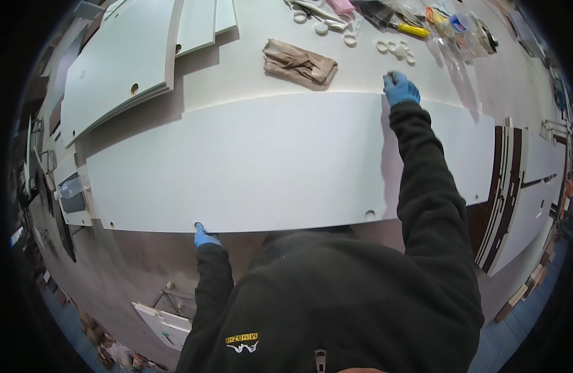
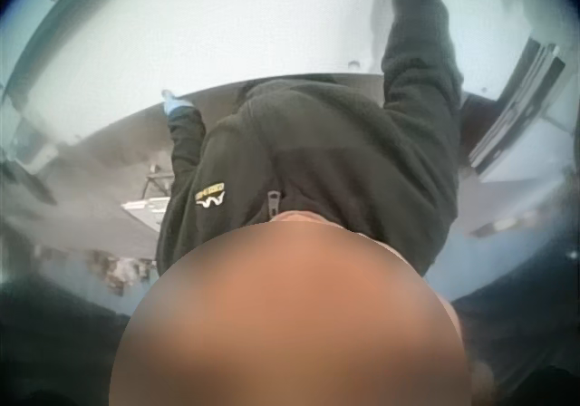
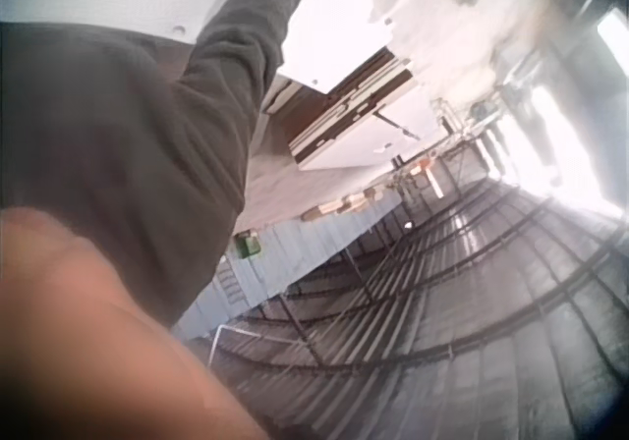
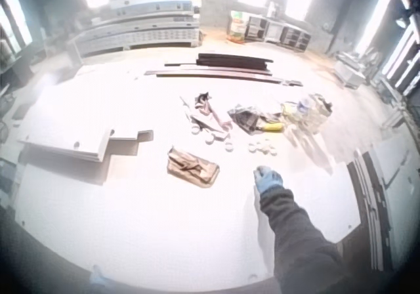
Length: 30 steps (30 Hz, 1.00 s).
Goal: The person wipes a large white panel with a cloth, then picks up a plastic bottle and pours liquid onto the cloth. They continue wiping the panel surface and edges, flip the panel over, and wipe the other side. The person repeats the process on multiple panels, handling them one at a time.
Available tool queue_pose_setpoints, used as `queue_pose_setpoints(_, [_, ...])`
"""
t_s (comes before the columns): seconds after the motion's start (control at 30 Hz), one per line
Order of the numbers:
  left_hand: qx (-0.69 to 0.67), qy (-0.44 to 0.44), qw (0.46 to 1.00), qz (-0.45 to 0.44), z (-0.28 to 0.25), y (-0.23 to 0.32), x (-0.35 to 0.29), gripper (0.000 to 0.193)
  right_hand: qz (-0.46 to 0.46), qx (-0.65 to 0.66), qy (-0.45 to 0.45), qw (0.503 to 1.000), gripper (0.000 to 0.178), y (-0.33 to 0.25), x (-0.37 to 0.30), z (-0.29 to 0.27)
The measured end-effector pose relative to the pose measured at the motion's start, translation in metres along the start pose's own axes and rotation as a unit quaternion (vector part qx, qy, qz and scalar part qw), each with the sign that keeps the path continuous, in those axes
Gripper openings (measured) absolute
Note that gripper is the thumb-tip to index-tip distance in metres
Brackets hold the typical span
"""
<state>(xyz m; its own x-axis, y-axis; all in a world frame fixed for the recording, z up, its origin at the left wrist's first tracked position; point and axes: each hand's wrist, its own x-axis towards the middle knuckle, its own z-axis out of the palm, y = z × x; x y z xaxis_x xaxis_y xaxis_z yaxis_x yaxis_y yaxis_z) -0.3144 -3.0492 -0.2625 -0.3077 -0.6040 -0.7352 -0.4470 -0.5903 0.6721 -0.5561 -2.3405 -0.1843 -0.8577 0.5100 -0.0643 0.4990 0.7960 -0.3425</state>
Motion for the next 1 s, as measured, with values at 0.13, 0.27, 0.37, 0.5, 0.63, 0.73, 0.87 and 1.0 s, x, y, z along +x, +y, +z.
queue_pose_setpoints(0.13, [0.023,0.026,0.999,-0.008,-0.003,0.0,-0.006,0.048,-0.063,-0.164,0.072,0.982,0.047,-0.014,0.089,0.031])
queue_pose_setpoints(0.27, [0.031,0.013,0.999,0.015,-0.01,-0.001,-0.016,0.058,-0.078,-0.171,-0.036,0.982,0.032,-0.016,0.13,0.054])
queue_pose_setpoints(0.37, [0.09,0.118,0.988,0.035,-0.005,0.009,-0.028,0.055,-0.022,-0.174,-0.076,0.982,0.033,-0.017,0.134,0.061])
queue_pose_setpoints(0.5, [0.233,0.15,0.897,0.344,0.025,0.05,-0.063,0.046,-0.098,-0.09,0.081,0.988,0.039,-0.062,0.086,0.063])
queue_pose_setpoints(0.63, [0.123,-0.09,0.969,0.193,0.073,0.1,-0.108,0.035,-0.502,-0.053,0.121,0.855,0.031,-0.178,-0.067,0.088])
queue_pose_setpoints(0.73, [0.082,-0.278,0.948,0.13,0.095,0.132,-0.119,0.048,-0.652,-0.027,-0.002,0.758,0.042,-0.283,-0.231,0.118])
queue_pose_setpoints(0.87, [0.08,-0.327,0.935,0.11,0.062,0.174,-0.09,0.027,-0.658,0.028,-0.079,0.749,0.037,-0.4,-0.392,0.135])
queue_pose_setpoints(1.0, [0.074,-0.334,0.937,0.073,-0.017,0.238,-0.021,0.027,-0.664,0.002,-0.126,0.737,0.032,-0.499,-0.458,0.155])
